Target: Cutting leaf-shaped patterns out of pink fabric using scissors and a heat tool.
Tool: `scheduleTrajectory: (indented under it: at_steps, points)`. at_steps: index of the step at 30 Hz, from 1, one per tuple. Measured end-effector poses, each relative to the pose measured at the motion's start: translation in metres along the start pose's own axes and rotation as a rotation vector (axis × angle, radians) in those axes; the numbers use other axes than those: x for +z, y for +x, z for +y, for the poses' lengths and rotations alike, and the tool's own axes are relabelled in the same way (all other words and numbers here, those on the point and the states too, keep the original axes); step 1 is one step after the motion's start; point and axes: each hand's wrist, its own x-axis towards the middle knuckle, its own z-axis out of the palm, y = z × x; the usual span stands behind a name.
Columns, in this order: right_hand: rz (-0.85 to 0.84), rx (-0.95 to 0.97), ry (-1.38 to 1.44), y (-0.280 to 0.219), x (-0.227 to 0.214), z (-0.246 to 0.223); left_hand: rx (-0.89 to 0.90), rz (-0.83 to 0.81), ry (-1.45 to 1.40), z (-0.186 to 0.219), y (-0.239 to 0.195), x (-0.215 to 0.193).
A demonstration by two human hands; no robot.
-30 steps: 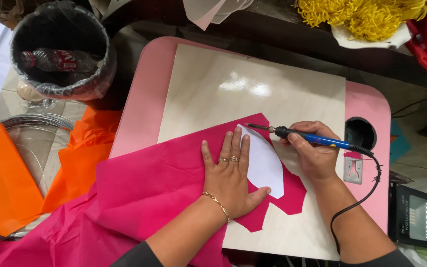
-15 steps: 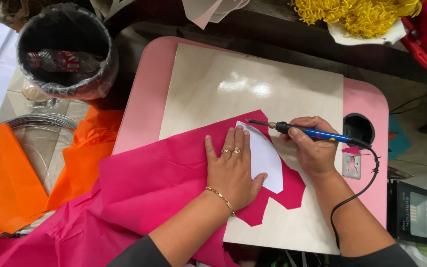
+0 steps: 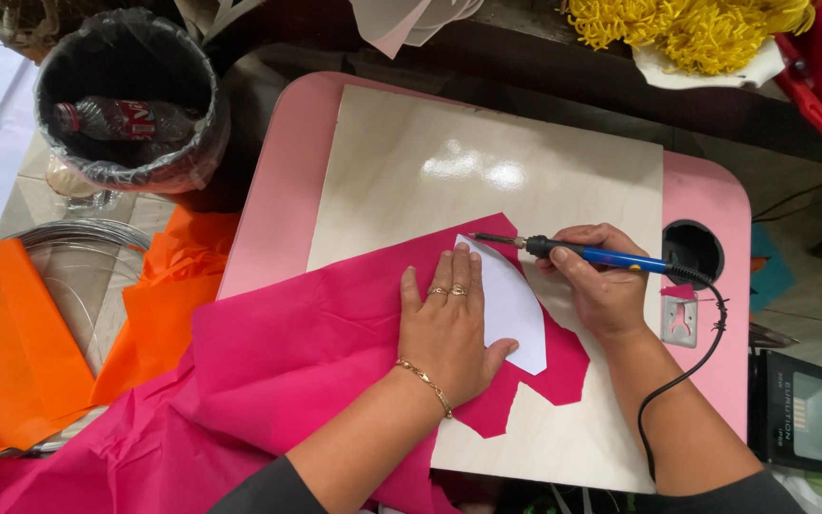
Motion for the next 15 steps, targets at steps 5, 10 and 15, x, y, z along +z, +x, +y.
scheduleTrajectory:
  at_steps: [5,10,15]
  points:
    - [-0.002,-0.002,-0.009,0.0002,-0.0002,0.0021,-0.003,-0.009,0.005,-0.0001,-0.0006,-0.0018]
    - [0.001,0.027,-0.016,0.0004,0.0012,0.0002,0.005,-0.022,-0.012,-0.0006,-0.0008,-0.0029]
    - [0.009,0.035,-0.015,0.0005,0.0034,-0.0010,0.004,-0.024,-0.025,-0.0008,-0.0008,-0.0028]
